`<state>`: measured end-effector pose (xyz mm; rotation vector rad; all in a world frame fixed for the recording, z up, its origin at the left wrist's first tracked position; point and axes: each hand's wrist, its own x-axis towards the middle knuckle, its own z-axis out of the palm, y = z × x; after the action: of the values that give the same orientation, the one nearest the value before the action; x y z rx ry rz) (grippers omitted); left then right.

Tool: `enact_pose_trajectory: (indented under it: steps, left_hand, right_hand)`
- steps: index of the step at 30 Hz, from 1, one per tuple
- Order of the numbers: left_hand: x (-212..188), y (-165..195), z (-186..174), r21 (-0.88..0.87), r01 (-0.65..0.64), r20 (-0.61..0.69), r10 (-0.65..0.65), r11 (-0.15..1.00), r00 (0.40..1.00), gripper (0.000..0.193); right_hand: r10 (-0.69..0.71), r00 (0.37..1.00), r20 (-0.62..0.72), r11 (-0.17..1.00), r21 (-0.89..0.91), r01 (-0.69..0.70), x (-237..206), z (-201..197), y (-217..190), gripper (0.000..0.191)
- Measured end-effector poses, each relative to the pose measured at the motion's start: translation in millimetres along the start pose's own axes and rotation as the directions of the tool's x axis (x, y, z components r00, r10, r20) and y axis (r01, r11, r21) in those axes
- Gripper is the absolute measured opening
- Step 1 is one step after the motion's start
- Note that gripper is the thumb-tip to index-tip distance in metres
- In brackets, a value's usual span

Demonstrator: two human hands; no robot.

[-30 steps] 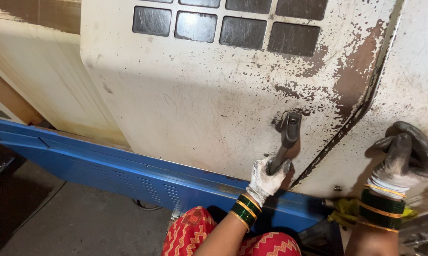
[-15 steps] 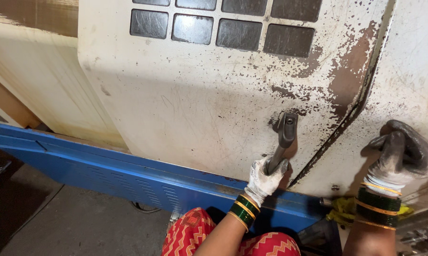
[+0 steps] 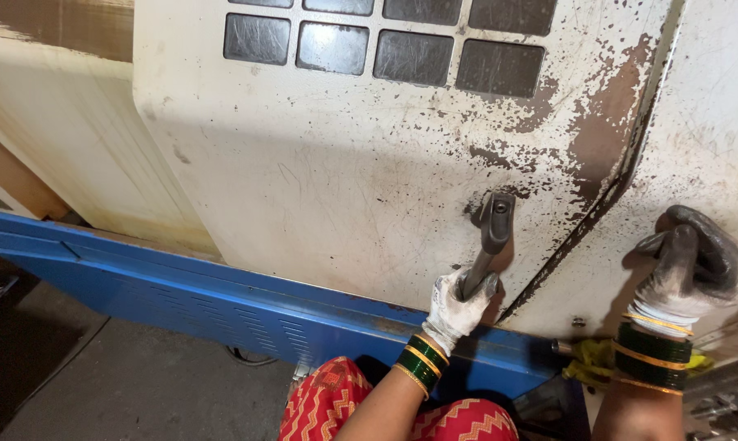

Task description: The person measures cylindrical metal rods using a dial indicator mounted on a stand, then places each rod into a yellow crate. The person also opens and closes the machine door and wipes a rod with a cloth.

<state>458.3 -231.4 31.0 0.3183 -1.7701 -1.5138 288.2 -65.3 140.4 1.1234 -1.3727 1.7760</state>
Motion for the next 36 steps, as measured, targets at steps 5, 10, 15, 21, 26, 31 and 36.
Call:
enact_pose_trajectory:
  steps: [5, 10, 15, 21, 26, 31, 36]
  left_hand:
    - [0.3, 0.3, 0.3, -0.004, 0.019, -0.002, -0.019, 1.000, 1.000, 0.022]
    - [0.1, 0.2, -2.3, -0.035, -0.033, 0.009, 0.033, 0.999, 0.999, 0.021]
    - [-0.8, 0.2, -1.5, -0.047, -0.034, 0.019, 0.035, 0.998, 0.999, 0.021]
    - [-0.2, -0.5, -1.0, -0.004, -0.008, 0.013, 0.008, 1.000, 1.000, 0.021]
    - [-0.4, -1.0, -1.0, -0.029, -0.026, 0.008, 0.027, 0.999, 1.000, 0.022]
    - [0.8, -1.8, -0.6, -0.016, 0.000, 0.009, 0.000, 1.000, 1.000, 0.022]
    - [1.2, -4.1, 1.6, -0.017, 0.000, 0.006, 0.000, 1.000, 1.000, 0.022]
  right_hand:
    - [0.023, 1.000, -0.012, 0.999, 0.036, -0.022, -2.4, 1.6, -2.3, 0.029]
    - [-0.031, 0.999, 0.010, 0.999, 0.026, 0.031, 0.3, 4.8, -6.3, 0.028]
    - [-0.081, 0.996, 0.026, 0.996, -0.038, 0.082, 2.4, 4.1, -7.3, 0.029]
    - [-0.050, 0.999, 0.016, 0.998, -0.036, 0.050, -1.6, 2.6, -3.1, 0.029]
    - [-0.116, 0.992, 0.043, 0.989, -0.089, 0.119, -2.1, 0.0, 1.4, 0.030]
    - [-0.157, 0.985, 0.072, 0.981, -0.107, 0.164, 2.3, -0.2, 1.5, 0.027]
    - [-0.115, 0.992, 0.051, 0.988, -0.100, 0.119, 3.0, 1.8, -4.9, 0.024]
